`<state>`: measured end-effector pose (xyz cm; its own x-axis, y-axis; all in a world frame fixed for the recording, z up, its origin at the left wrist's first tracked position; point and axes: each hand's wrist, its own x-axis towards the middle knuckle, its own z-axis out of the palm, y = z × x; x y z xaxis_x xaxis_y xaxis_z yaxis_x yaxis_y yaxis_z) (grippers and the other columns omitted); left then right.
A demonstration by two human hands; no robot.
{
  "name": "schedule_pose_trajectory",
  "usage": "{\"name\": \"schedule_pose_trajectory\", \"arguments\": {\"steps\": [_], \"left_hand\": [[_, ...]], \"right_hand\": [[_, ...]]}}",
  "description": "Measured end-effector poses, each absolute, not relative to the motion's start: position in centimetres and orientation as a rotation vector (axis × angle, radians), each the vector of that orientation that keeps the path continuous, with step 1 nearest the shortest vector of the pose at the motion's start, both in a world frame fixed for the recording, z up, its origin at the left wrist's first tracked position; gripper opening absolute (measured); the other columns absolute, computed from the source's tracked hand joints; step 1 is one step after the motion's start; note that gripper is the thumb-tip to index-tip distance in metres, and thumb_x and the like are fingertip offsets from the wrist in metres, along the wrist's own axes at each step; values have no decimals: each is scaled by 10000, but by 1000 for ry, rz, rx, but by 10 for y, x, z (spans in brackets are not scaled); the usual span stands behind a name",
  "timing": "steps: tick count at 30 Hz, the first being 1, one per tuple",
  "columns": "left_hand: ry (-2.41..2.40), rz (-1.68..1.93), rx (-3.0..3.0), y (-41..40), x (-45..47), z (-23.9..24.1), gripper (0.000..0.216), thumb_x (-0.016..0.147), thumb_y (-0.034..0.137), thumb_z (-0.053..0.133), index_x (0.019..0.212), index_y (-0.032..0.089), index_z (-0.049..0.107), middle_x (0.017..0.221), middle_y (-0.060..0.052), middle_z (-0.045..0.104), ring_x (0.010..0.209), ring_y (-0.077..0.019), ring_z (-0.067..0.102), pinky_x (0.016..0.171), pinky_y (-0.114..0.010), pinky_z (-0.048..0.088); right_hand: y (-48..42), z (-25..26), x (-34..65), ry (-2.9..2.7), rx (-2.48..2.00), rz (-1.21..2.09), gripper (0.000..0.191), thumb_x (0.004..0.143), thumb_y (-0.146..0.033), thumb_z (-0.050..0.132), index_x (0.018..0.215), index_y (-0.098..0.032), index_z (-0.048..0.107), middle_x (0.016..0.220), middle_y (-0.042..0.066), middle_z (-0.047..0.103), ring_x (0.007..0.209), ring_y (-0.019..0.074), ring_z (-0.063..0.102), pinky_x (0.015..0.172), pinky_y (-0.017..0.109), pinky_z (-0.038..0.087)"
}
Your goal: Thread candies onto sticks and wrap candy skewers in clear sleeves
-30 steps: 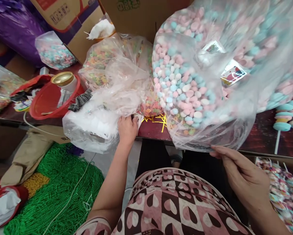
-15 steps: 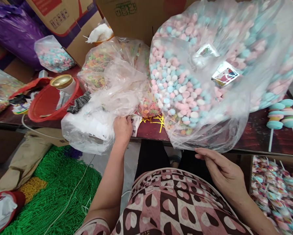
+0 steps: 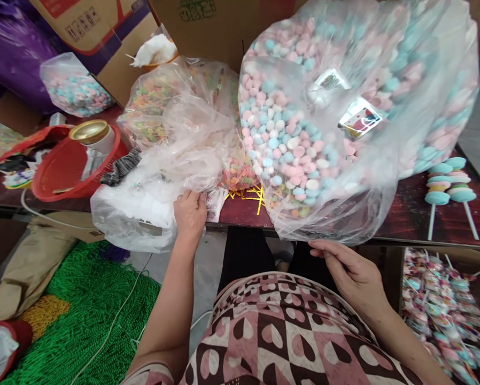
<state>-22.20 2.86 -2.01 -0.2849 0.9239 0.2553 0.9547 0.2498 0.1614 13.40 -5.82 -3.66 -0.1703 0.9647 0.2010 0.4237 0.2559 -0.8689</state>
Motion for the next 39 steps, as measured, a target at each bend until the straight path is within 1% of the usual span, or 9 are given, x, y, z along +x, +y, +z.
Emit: {"name": "schedule_pose_trajectory", "arguments": {"steps": [4, 8, 13, 17, 20, 22, 27, 32, 39], "left_hand": [[-2243, -763, -1920, 11, -211, -10, 227, 928, 294, 474, 799, 201, 636, 857, -73, 664, 907, -240, 591, 848, -377, 425], [-1805, -1169, -2291, -2, -171, 5, 159, 938, 282, 516, 896, 201, 646, 959, -57, 692, 944, -176, 616, 881, -320, 476], [-1296, -1053, -2733, -8, -107, 6, 139, 932, 235, 533, 922, 198, 667, 963, -51, 712, 855, -145, 638, 768, -272, 477], [-1447, -1103, -2824, -8, -85, -2, 209, 957, 289, 492, 974, 200, 680, 1000, -68, 702, 900, -157, 641, 798, -287, 477], [-1818, -1329, -2914, -6, -83, -3, 322, 925, 378, 546, 1175, 192, 629, 1105, -86, 671, 1023, -185, 611, 891, -312, 478], [-2179, -1485, -2969, -5, -83, -2, 427, 886, 439, 586, 1229, 185, 601, 1049, -67, 672, 948, -179, 615, 843, -304, 489], [-2763, -1721, -3020, -2, -82, 8, 297, 825, 442, 625, 866, 149, 659, 746, 5, 617, 681, -111, 531, 651, -233, 428], [-2493, -1343, -3175, -1, -78, 12, 241, 851, 377, 585, 764, 155, 617, 684, 21, 578, 653, -105, 485, 618, -221, 358], [-2214, -1146, -3217, 1, -76, 17, 294, 920, 373, 470, 701, 177, 491, 650, 31, 489, 620, -111, 434, 600, -227, 309]], "right_hand": [[-49, -27, 128, -1677, -1304, 969, 212, 907, -250, 539, 1010, -250, 724, 897, 46, 762, 767, 177, 724, 767, 325, 588], [-27, -6, 106, -1321, -1306, 1399, 253, 866, -403, 628, 1012, -227, 735, 940, 73, 768, 771, 189, 721, 725, 329, 593], [-1, 9, 90, -898, -1108, 1806, 406, 750, -549, 717, 905, -175, 747, 814, 89, 757, 723, 204, 718, 596, 292, 578], [0, 5, 96, -822, -1226, 1620, 242, 672, -392, 826, 740, -176, 741, 685, 27, 721, 586, 124, 650, 561, 235, 548], [-7, 0, 100, -760, -1234, 1530, 214, 671, -370, 827, 741, -188, 742, 715, 22, 728, 589, 113, 638, 563, 233, 543], [-11, -2, 101, -744, -1209, 1500, 204, 674, -369, 825, 758, -204, 740, 731, 18, 733, 610, 123, 646, 577, 247, 548], [-12, -3, 106, -845, -1194, 1451, 210, 675, -374, 825, 790, -231, 723, 757, 1, 731, 655, 146, 659, 632, 289, 563], [-9, -2, 121, -1107, -1250, 1357, 229, 693, -371, 814, 863, -242, 731, 736, -19, 701, 622, 128, 613, 607, 258, 509], [-20, -5, 118, -1322, -1443, 1058, 377, 852, -438, 644, 572, -195, 573, 443, -59, 419, 428, 84, 357, 436, 235, 284]]}}
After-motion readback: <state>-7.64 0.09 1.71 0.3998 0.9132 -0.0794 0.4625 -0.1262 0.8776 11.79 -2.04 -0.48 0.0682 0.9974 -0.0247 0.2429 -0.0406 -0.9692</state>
